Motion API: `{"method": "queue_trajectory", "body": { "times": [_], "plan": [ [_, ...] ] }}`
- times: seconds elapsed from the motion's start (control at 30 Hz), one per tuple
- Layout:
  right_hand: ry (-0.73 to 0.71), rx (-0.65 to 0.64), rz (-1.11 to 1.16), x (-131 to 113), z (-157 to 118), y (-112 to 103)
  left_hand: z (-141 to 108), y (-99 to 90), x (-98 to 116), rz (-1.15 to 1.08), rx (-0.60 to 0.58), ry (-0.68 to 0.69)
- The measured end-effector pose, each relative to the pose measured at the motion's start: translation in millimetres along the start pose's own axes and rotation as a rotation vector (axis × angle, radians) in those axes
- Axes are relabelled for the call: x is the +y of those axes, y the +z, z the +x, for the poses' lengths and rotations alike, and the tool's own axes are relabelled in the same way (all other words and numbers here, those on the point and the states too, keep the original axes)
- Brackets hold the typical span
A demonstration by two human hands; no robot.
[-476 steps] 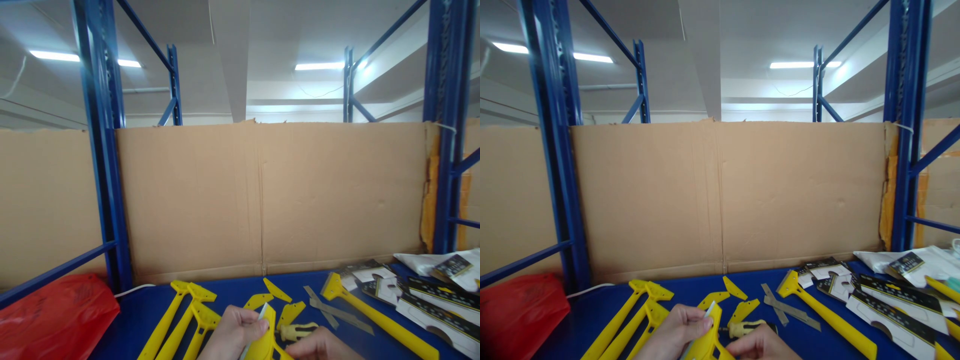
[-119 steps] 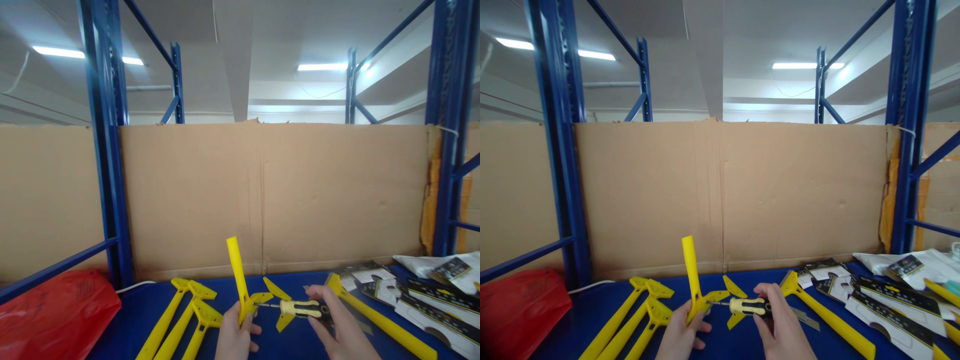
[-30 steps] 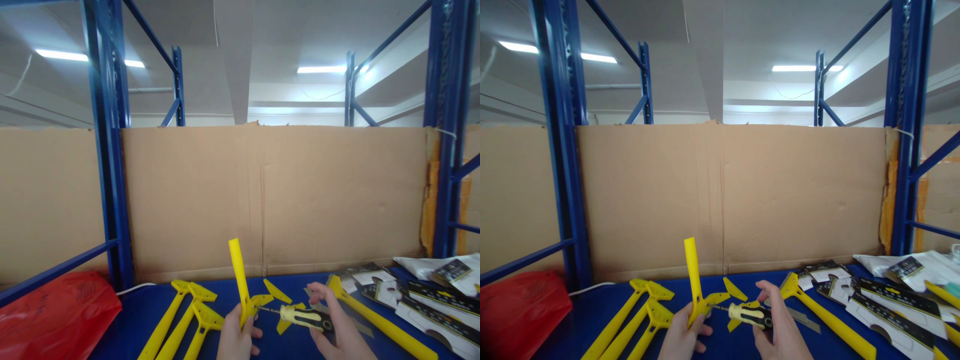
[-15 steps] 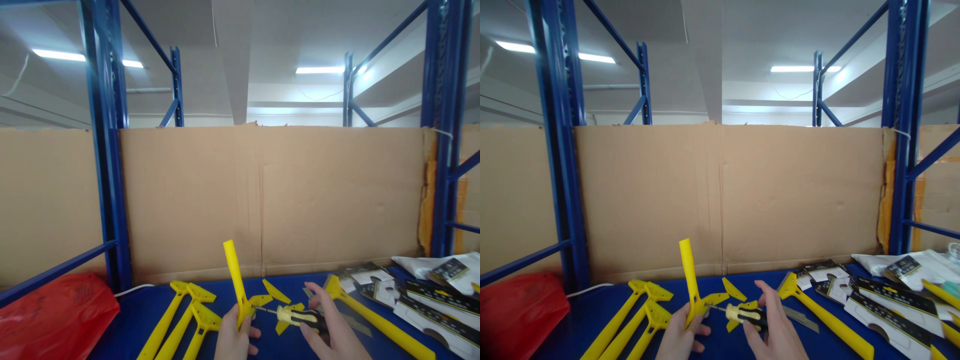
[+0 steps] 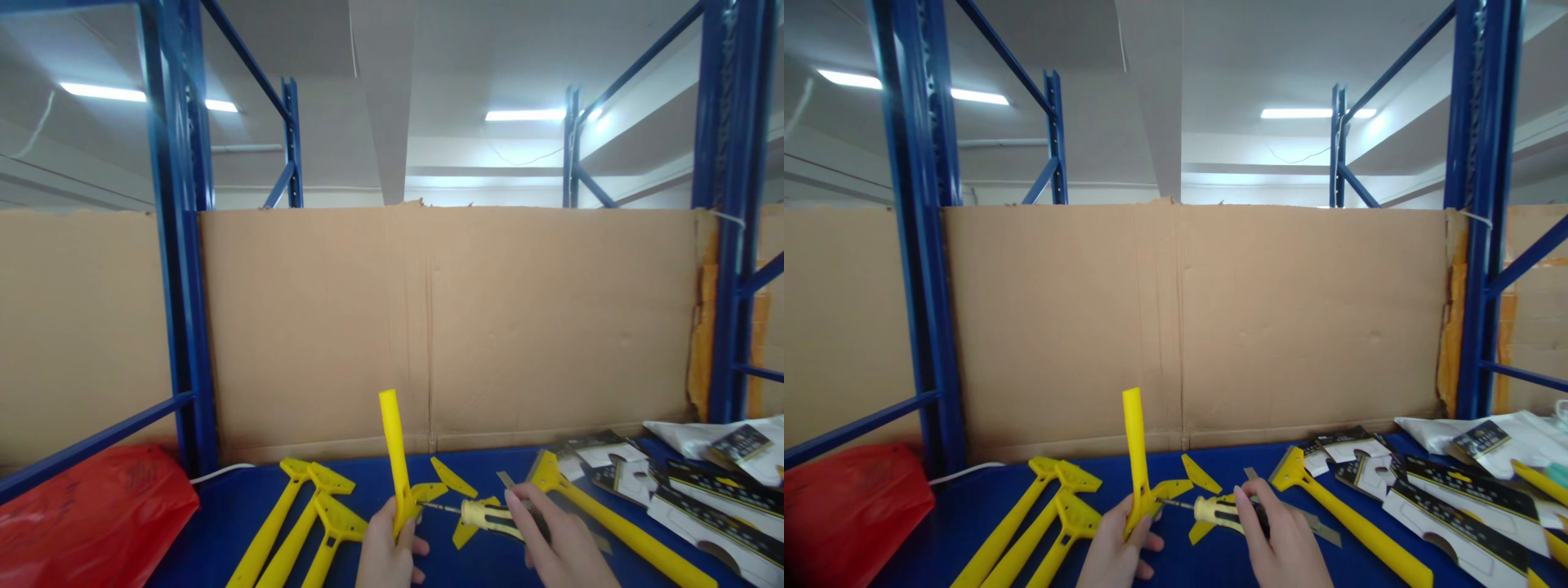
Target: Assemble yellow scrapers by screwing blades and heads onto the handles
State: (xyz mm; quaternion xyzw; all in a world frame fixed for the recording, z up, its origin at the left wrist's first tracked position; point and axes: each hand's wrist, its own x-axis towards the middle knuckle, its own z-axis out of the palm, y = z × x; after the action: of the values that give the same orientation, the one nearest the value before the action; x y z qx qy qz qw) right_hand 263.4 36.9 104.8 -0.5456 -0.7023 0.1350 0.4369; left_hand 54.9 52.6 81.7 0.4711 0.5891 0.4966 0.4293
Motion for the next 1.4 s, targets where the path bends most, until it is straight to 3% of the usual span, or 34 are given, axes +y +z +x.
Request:
{"method": "queue_trajectory", "body": {
  "times": [0.17, 0.37, 0.5, 0.67, 0.83, 1.03, 1.13, 1.3, 1.4],
  "plan": [
    [0.008, -0.05, 0.031, 5.5, -2.3, 3.0, -1.8, 1.3, 2.4, -0.025, 0.017, -0.015],
    [-0.094, -0.044, 0.126, 16.6, -3.9, 9.1, -2.4, 2.2, 3.1, 0.013, 0.013, -0.02],
    [-0.098, -0.028, 0.068, 5.6, -3.5, 4.6, -2.0, 1.3, 3.2, 0.011, 0.012, -0.013],
    [-0.061, -0.126, -0.014, -8.9, -5.5, -2.9, -2.1, 0.3, 2.8, 0.006, -0.013, -0.013],
    [-0.096, -0.037, 0.03, 0.6, -5.5, 1.5, -3.4, 0.5, 6.1, -0.023, 0.019, -0.031],
    [-0.178, -0.039, -0.023, -3.1, -1.8, -4.3, -3.9, 0.7, 4.7, -0.034, 0.003, -0.024],
    [-0.129, -0.059, -0.009, -10.0, -1.3, -5.7, -0.3, 0.2, -1.3, -0.033, -0.004, -0.023],
    [0.089, -0.094, 0.09, -6.1, -3.2, 2.7, 10.5, -4.0, -19.4, -0.062, -0.041, 0.047],
    [0.06, -0.057, 0.151, 3.0, -3.5, 7.0, 11.8, -4.9, -20.9, -0.077, -0.038, 0.046]
  ]
}}
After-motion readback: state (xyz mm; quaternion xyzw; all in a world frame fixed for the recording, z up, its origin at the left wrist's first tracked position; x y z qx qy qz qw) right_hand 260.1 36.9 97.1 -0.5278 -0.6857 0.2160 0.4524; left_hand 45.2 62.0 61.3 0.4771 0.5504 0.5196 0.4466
